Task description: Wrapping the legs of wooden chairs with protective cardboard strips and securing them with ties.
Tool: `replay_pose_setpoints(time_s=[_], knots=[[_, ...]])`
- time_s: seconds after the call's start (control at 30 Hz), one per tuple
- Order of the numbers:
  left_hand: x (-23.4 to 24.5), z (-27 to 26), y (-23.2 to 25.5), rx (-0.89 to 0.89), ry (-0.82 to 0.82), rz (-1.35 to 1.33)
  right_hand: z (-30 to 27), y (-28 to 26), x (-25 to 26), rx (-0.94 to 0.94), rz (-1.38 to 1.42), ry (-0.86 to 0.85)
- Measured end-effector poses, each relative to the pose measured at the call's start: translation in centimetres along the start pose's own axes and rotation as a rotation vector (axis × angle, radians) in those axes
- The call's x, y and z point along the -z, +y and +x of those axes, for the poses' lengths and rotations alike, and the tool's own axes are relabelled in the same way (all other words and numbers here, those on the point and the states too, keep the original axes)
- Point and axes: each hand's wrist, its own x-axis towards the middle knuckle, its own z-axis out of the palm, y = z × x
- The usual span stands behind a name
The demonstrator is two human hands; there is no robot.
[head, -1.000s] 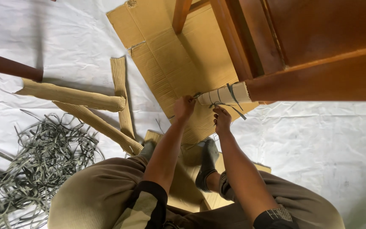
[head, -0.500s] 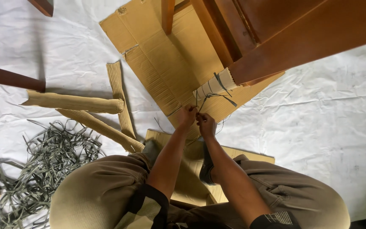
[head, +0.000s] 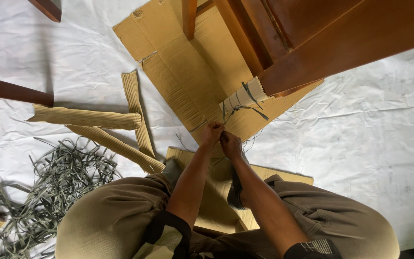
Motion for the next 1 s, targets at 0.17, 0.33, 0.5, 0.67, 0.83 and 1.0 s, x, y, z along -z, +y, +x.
replay_pose_setpoints(time_s=[0.17,0.33,0.5,0.67,0.83,1.0], knots=[[1.8,-1.6,2.4,0.01,0.056,0.088,0.2,-0.6,0.6,-0.125,0.06,0.033],[3.0,-3.1,4.1,-0.016,0.076,0.057,1.4,-0.6,0.7,-0.127,0.043,0.328],[2.1,-2.5,2.8,-0.018,0.064,-0.016,3.4,-2.9,1.9,-0.167,0.171,0.231],[1.7,-2.1,2.4,-0.082,0.057,0.046,5.7,-0.2,0.5,-0.286,0.097,0.104],[0.9,-0.4,-0.4,-0.108,-0.004,0.088,5.0,-1.4,1.2,-0.257,0.084,0.119],[3.2,-2.1,2.6,-0.166,-0.041,0.101,4.4,-2.7,2.1,-0.125,0.045,0.159]])
